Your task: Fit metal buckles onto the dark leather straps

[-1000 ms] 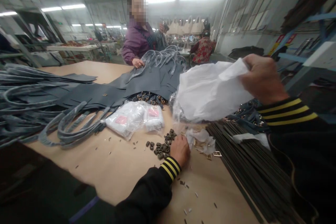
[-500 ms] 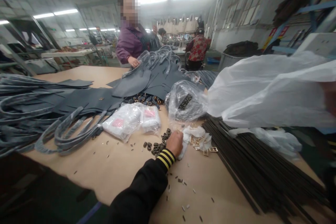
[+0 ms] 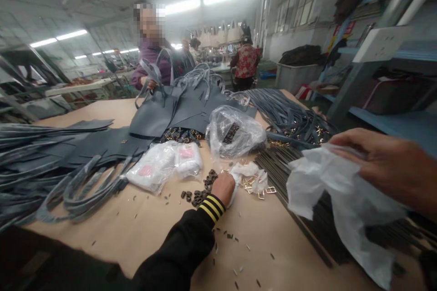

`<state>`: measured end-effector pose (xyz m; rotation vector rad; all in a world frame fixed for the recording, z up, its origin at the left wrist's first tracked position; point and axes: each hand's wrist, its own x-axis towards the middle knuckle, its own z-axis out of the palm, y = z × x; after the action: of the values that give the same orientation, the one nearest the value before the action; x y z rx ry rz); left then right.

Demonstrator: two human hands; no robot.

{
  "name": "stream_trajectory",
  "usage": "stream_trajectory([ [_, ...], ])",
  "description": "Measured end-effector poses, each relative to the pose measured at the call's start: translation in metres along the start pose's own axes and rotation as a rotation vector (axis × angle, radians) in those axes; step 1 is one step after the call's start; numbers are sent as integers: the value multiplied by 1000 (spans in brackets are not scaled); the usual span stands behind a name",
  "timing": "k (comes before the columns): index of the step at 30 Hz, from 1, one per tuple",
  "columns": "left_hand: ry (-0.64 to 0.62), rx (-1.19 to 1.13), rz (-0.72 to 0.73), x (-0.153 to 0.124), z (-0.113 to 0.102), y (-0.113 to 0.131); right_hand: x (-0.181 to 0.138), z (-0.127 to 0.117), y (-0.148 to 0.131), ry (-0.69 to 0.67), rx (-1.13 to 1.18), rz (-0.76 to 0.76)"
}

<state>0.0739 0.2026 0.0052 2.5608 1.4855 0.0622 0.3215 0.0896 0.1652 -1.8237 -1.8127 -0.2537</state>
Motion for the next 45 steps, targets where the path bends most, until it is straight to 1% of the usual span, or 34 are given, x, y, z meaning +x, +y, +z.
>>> stream_trajectory([
  [2,-12,-35,-13,3,1,-3,-3,10,-11,-103,64,-23],
  [4,-16,-83,-36,7,1,-9,-7,20,-14,-164,100,-31],
  [10,18,-280,-106,19,1,-36,-16,38,-9,-221,165,-4],
  [14,126,-400,-113,25,-2,-43,-17,46,-14,-275,194,-11],
  [17,245,-459,-70,29,-19,-38,-15,54,-22,-320,208,-36],
  [21,384,-483,54,31,-55,-21,-5,70,-31,-406,310,0],
  [23,418,-467,128,30,-72,-11,4,81,-34,-415,371,18],
  [25,429,-435,188,28,-83,-2,16,94,-36,-397,405,22],
  [28,438,-361,228,27,-91,9,38,113,-42,-355,427,19],
  [32,407,-243,239,28,-87,17,61,130,-48,-357,474,-43],
  [35,360,-188,205,29,-79,15,66,132,-49,-382,502,-91],
  [39,322,-175,124,30,-68,3,65,124,-47,-382,509,-118],
  [42,337,-211,3,33,-60,-13,65,114,-48,-354,515,-124],
  [45,349,-297,-94,35,-52,-32,67,102,-49,-312,522,-115],
])
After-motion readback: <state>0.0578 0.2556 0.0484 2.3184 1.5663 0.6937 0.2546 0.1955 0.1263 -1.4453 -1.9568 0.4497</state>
